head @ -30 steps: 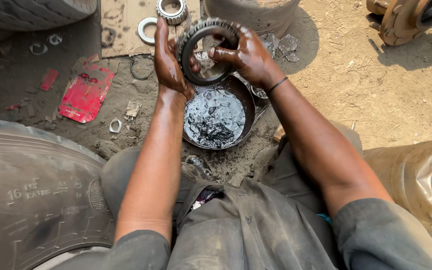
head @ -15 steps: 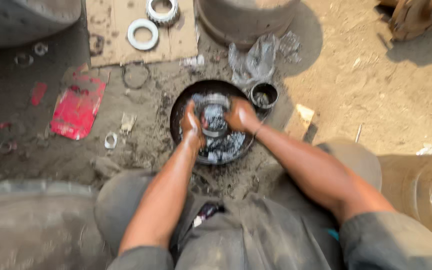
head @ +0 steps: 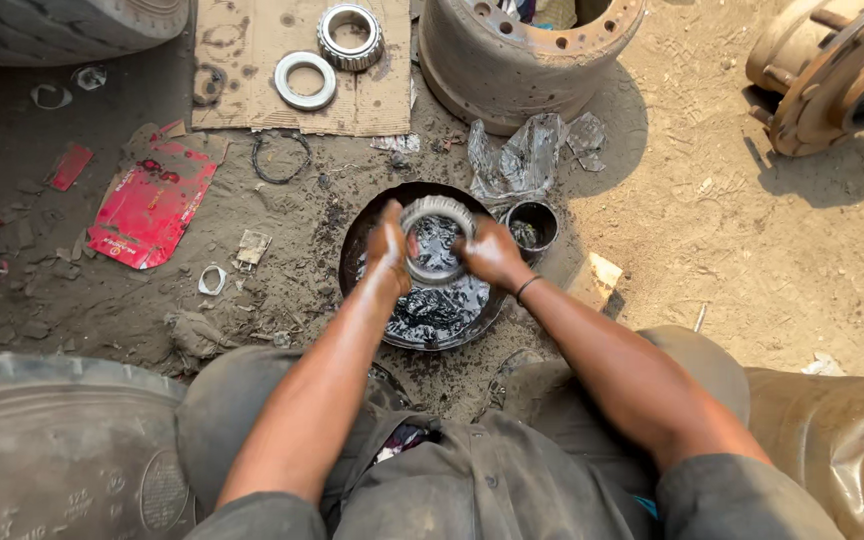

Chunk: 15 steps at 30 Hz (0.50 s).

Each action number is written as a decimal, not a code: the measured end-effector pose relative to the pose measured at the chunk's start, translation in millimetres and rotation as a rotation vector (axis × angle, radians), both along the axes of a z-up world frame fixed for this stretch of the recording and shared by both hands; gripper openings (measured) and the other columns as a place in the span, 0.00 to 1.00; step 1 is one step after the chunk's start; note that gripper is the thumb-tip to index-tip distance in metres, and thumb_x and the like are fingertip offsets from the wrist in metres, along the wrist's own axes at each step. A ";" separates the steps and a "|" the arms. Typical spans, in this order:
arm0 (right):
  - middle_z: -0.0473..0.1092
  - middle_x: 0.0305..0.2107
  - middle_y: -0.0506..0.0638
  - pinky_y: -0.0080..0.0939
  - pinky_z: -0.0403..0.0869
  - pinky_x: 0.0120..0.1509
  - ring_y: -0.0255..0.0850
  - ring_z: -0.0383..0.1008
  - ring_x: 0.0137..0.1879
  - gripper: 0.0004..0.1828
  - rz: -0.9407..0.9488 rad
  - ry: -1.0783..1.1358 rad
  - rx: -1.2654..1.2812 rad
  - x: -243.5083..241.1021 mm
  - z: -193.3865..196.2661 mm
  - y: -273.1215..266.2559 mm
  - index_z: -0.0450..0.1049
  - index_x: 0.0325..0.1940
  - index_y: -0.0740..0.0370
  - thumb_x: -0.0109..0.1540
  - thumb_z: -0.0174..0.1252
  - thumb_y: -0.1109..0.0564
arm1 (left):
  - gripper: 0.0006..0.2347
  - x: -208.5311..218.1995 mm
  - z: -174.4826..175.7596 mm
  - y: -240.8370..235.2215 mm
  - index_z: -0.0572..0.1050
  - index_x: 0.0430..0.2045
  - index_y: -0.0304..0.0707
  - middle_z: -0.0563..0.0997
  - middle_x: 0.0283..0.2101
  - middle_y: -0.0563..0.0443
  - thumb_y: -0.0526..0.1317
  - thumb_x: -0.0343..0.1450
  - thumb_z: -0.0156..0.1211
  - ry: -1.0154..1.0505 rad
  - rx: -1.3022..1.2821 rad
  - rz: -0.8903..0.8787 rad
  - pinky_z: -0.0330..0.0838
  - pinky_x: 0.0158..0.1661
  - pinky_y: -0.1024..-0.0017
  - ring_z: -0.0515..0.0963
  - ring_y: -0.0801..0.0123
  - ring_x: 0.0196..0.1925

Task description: The person sits on the ground and cleans a tapered roller bearing and a cylindrical metal housing by hand using a dark liquid in a shallow pan. The person scrubs the bearing and housing repeatedly, then places the cleaned bearing on a nearby cardboard sheet.

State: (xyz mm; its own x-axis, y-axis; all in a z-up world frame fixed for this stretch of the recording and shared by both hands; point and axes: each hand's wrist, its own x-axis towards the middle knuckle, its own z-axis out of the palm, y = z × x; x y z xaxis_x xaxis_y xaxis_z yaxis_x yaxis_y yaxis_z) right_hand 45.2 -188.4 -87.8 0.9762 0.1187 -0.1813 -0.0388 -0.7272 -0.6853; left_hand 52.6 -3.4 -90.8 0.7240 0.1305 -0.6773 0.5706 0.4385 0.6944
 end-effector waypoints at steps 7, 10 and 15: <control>0.75 0.30 0.53 0.42 0.79 0.35 0.43 0.78 0.32 0.27 -0.114 0.063 -0.050 -0.6 20.8 -24.5 0.65 0.60 0.58 0.61 0.63 0.47 | 0.22 -11.8 42.5 -14.8 0.73 0.31 0.41 0.69 0.25 0.57 0.60 0.77 0.44 -0.353 0.290 -0.111 0.65 0.26 0.72 0.68 0.73 0.26; 0.77 0.31 0.52 0.39 0.79 0.38 0.42 0.79 0.33 0.25 -0.056 -0.252 0.063 -4.2 61.5 -37.6 0.67 0.59 0.59 0.63 0.63 0.49 | 0.22 -18.3 71.2 -8.7 0.71 0.34 0.40 0.72 0.29 0.57 0.61 0.79 0.43 -0.837 0.306 -0.100 0.71 0.30 0.74 0.72 0.76 0.30; 0.78 0.33 0.56 0.42 0.81 0.42 0.44 0.82 0.37 0.17 -0.031 -0.170 0.244 -11.7 29.1 -5.1 0.72 0.48 0.64 0.58 0.58 0.52 | 0.23 -12.9 50.7 0.7 0.75 0.28 0.43 0.77 0.23 0.57 0.63 0.73 0.44 -0.519 0.357 -0.192 0.72 0.23 0.72 0.73 0.75 0.21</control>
State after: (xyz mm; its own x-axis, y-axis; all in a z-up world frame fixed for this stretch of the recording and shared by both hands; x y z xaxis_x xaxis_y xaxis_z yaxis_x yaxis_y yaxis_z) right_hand 33.5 -193.5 -58.7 0.9940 0.1085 0.0152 0.0719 -0.5407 -0.8381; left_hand 39.7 -2.7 -40.1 0.9779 0.1180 -0.1726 0.1672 0.0538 0.9845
